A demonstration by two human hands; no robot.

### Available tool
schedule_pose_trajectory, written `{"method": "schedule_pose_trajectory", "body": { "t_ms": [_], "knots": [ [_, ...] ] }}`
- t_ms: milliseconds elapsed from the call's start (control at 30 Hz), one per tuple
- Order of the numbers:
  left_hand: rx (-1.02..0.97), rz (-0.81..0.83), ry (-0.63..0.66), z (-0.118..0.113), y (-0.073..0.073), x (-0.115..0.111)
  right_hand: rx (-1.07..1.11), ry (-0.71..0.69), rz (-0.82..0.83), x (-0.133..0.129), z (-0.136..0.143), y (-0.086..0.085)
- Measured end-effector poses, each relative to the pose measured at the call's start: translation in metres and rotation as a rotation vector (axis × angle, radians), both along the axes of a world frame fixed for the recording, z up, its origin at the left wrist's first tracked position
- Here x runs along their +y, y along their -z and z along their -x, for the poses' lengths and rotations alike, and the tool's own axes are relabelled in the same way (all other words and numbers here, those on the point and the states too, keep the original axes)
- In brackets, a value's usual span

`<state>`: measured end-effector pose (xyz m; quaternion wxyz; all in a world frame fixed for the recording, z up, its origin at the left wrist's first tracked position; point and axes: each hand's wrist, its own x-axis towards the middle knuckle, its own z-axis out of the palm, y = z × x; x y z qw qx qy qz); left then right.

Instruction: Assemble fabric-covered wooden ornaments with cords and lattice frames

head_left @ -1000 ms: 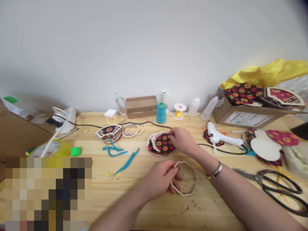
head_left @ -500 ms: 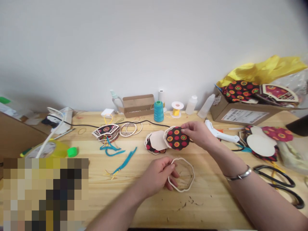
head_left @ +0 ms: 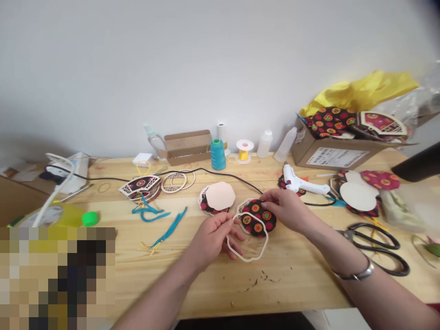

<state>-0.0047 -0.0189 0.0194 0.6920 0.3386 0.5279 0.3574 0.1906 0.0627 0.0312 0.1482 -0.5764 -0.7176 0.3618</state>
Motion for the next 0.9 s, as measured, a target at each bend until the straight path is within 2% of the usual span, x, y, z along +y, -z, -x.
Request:
{"method": "schedule_pose_trajectory", "body": {
  "t_ms": [100, 200, 300, 367, 533, 667, 900],
  "knots": [
    [0.019, 0.0, 0.008, -0.001, -0.001, 0.0, -0.024, -0.077, 0.016, -0.005, 0.007, 0.0],
    [0.054, 0.001, 0.033, -0.003, 0.0, -0.002, -0.119, -0.161, -0.026, -0.007, 0.011, -0.009],
    [0.104, 0.012, 0.084, -0.004, 0.0, -0.003, -0.267, -0.159, -0.111, -0.003, 0.017, -0.021],
    [0.132, 0.019, 0.119, -0.005, 0.001, -0.004, -0.281, -0.166, -0.165, 0.002, 0.026, -0.026],
    [0.188, 0.029, 0.163, -0.005, 0.0, -0.004, -0.164, -0.282, -0.263, 0.016, 0.06, -0.017],
    [0.186, 0.032, 0.181, -0.005, 0.0, -0.004, -0.132, -0.377, -0.378, 0.017, 0.082, -0.01],
    [0.181, 0.021, 0.194, -0.004, 0.003, -0.004, -0.192, -0.451, -0.45, 0.014, 0.091, -0.009]
  ]
}}
